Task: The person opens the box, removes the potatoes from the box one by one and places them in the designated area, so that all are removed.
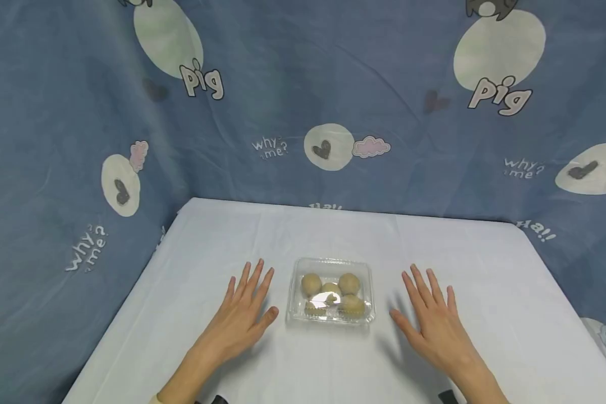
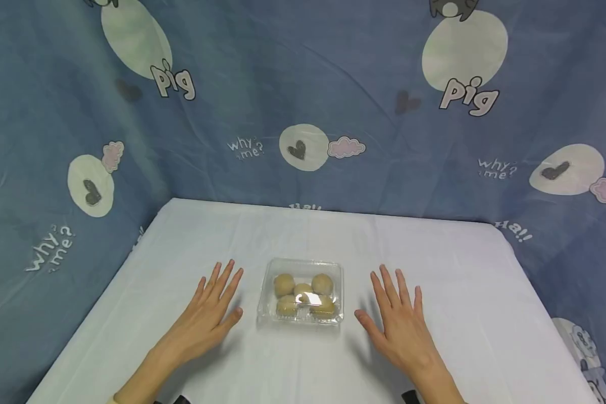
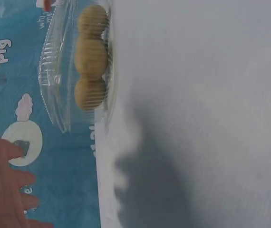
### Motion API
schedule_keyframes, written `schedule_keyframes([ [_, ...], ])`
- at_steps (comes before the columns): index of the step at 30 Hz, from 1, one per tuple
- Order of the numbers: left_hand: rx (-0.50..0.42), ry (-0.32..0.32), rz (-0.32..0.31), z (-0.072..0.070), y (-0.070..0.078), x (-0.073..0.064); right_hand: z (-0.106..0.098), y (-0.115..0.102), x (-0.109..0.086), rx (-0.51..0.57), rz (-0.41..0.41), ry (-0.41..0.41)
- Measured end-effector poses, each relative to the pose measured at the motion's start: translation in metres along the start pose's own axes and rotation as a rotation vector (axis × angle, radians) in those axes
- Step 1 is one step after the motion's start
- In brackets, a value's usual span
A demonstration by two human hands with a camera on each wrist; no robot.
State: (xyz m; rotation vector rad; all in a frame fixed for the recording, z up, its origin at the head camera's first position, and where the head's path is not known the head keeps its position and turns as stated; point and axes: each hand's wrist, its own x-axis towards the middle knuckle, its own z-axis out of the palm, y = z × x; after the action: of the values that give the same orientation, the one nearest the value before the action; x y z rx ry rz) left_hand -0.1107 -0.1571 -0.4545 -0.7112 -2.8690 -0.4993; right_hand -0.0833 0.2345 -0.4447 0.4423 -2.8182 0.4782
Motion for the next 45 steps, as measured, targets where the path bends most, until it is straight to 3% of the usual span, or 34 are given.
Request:
schedule_keyframes([
  [7,-0.111,0.053,-0.021,0.005,0.0,0.004,0.01,-0.001,0.003,0.12,0.029,0.059],
  [12,-0.238,0.032,-0.058,0.009,0.002,0.008,0.018,-0.006,0.01,0.275,0.059,0.095],
  [16,-0.403,0.009,-0.142,0.014,0.005,0.01,0.024,-0.012,0.014,0.412,0.134,0.069],
  [22,-0.617,-0.008,-0.205,0.022,0.007,0.014,0.03,-0.017,0.014,0.536,0.276,-0.01],
  [31,-0.968,-0.031,-0.373,0.024,0.01,0.025,0.034,-0.017,0.02,0.724,0.324,-0.103],
  [39,-1.096,-0.057,-0.42,0.032,0.008,0.028,0.038,-0.018,0.018,0.812,0.397,-0.137],
  [45,-1.182,-0.038,-0.522,0.036,0.011,0.028,0.039,-0.019,0.018,0.861,0.483,-0.136],
])
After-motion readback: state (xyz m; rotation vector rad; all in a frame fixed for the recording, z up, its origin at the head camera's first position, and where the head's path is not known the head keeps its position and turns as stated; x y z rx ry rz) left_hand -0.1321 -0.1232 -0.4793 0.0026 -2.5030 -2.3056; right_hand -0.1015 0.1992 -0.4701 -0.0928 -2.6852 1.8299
